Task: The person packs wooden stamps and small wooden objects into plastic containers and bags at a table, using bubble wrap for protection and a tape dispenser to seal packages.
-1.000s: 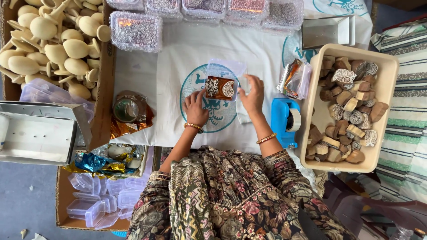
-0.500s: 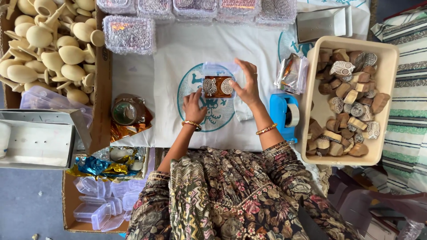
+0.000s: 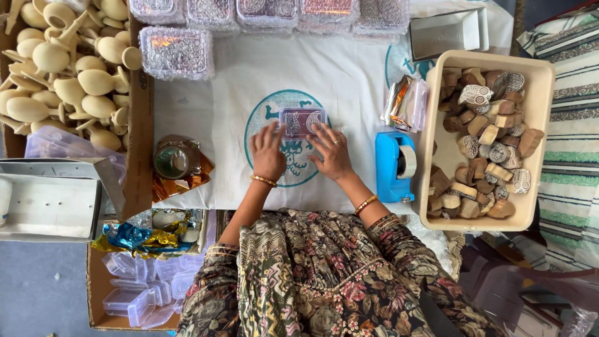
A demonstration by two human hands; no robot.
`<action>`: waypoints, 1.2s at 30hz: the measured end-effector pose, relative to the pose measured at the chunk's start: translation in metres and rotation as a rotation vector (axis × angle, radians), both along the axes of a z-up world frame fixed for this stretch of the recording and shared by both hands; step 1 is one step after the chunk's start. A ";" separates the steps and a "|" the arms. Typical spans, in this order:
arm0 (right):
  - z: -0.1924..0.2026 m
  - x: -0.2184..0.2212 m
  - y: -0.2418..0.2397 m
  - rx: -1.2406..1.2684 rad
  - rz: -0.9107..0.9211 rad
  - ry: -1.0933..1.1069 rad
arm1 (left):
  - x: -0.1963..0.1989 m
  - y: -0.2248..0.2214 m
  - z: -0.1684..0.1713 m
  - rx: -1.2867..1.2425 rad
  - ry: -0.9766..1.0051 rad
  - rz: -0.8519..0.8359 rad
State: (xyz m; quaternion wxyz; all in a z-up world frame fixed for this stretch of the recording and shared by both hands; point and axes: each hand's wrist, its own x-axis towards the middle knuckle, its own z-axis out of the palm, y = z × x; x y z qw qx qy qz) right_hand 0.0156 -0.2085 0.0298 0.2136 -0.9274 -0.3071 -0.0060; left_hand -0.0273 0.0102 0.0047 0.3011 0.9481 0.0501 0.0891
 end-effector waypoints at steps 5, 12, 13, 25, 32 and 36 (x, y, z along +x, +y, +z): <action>-0.014 -0.003 -0.005 -0.012 -0.014 0.041 | -0.004 -0.005 0.003 0.229 0.081 -0.308; -0.019 -0.004 -0.006 -0.013 -0.021 0.065 | -0.002 -0.009 0.005 0.369 0.183 -0.319; -0.018 -0.004 -0.004 -0.012 -0.022 0.060 | -0.002 -0.009 0.003 0.371 0.177 -0.319; 0.041 -0.003 0.000 -0.005 -0.013 0.078 | -0.007 -0.014 -0.001 0.476 0.332 -0.320; 0.288 -0.042 -0.017 0.662 0.011 -0.182 | -0.009 -0.020 0.001 0.457 0.319 -0.307; 0.405 -0.086 -0.038 0.676 0.053 -0.176 | -0.010 -0.021 -0.002 0.438 0.346 -0.298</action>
